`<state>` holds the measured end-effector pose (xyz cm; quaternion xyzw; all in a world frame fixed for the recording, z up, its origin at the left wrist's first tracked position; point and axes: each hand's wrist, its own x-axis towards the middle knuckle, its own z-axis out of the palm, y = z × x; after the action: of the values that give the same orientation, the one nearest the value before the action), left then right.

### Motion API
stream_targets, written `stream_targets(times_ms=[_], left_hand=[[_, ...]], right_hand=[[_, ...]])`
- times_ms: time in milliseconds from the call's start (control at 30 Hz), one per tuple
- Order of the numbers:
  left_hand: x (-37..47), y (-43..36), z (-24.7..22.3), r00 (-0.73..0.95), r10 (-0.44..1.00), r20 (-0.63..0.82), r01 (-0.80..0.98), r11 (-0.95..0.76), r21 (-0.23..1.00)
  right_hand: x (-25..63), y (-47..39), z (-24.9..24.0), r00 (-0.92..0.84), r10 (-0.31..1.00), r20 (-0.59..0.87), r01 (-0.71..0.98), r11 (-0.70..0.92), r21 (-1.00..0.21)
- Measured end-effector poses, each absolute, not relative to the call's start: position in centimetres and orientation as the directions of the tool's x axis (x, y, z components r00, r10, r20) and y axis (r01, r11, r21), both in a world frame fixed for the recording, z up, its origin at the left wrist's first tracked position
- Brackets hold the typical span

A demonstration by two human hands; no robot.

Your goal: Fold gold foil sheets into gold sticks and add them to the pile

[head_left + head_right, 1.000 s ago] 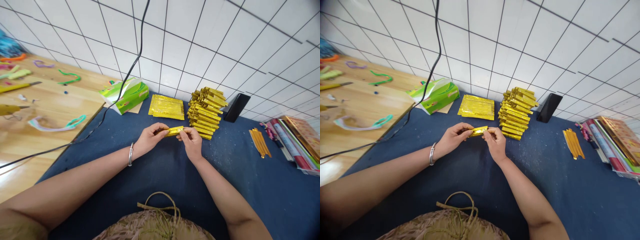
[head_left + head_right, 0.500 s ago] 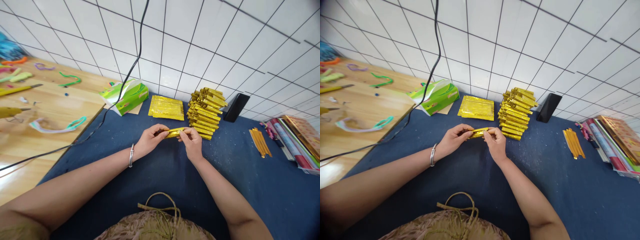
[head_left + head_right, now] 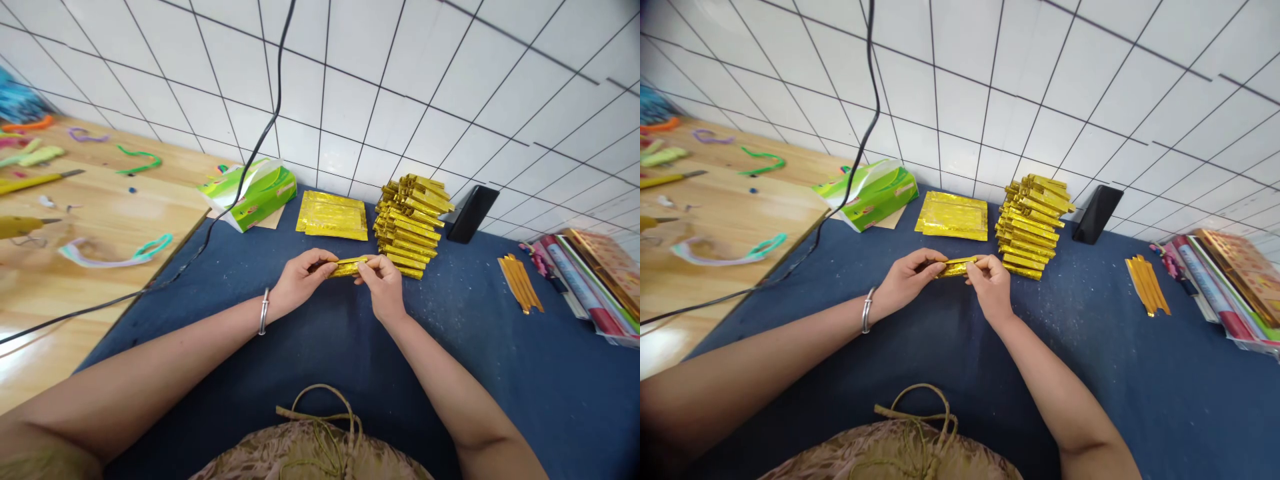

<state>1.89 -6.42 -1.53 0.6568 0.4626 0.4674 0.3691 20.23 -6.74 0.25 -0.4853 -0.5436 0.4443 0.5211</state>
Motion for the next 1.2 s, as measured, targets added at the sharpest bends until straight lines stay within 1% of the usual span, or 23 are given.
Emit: stream_targets(times_ms=[200, 467, 533, 667, 733, 967, 1200], left_hand=[[2.00, -6.56, -1.32, 0.141, 0.945, 0.294, 0.274, -0.323, 0.906], [1.88, -6.45, -1.43, 0.162, 0.935, 0.315, 0.288, -0.350, 0.891], [1.79, -6.29, -1.55, 0.162, 0.932, 0.323, 0.282, -0.358, 0.890], [1.59, -6.07, -1.63, 0.167, 0.929, 0.331, 0.273, -0.366, 0.890], [1.54, -6.03, -1.62, 0.169, 0.926, 0.336, 0.273, -0.372, 0.887], [1.42, -5.97, -1.51, 0.211, 0.924, 0.319, 0.282, -0.370, 0.885], [1.36, -5.90, -1.09, 0.256, 0.895, 0.366, 0.284, -0.432, 0.856]], right_hand=[[20.14, -6.65, 0.22, 0.006, 0.993, 0.122, 0.019, 0.122, -0.992], [19.96, -6.64, -0.26, 0.051, 0.996, 0.078, -0.075, 0.081, -0.994], [20.04, -6.59, -0.22, 0.034, 0.996, 0.078, -0.089, 0.081, -0.993], [20.26, -6.52, -0.04, -0.069, 0.992, 0.105, -0.062, 0.101, -0.993], [20.30, -6.53, -0.05, -0.086, 0.990, 0.113, -0.048, 0.109, -0.993], [20.22, -6.45, -0.28, -0.044, 0.993, 0.106, -0.072, 0.103, -0.992], [20.48, -6.20, -0.61, -0.018, 0.994, 0.110, -0.100, 0.108, -0.989]])
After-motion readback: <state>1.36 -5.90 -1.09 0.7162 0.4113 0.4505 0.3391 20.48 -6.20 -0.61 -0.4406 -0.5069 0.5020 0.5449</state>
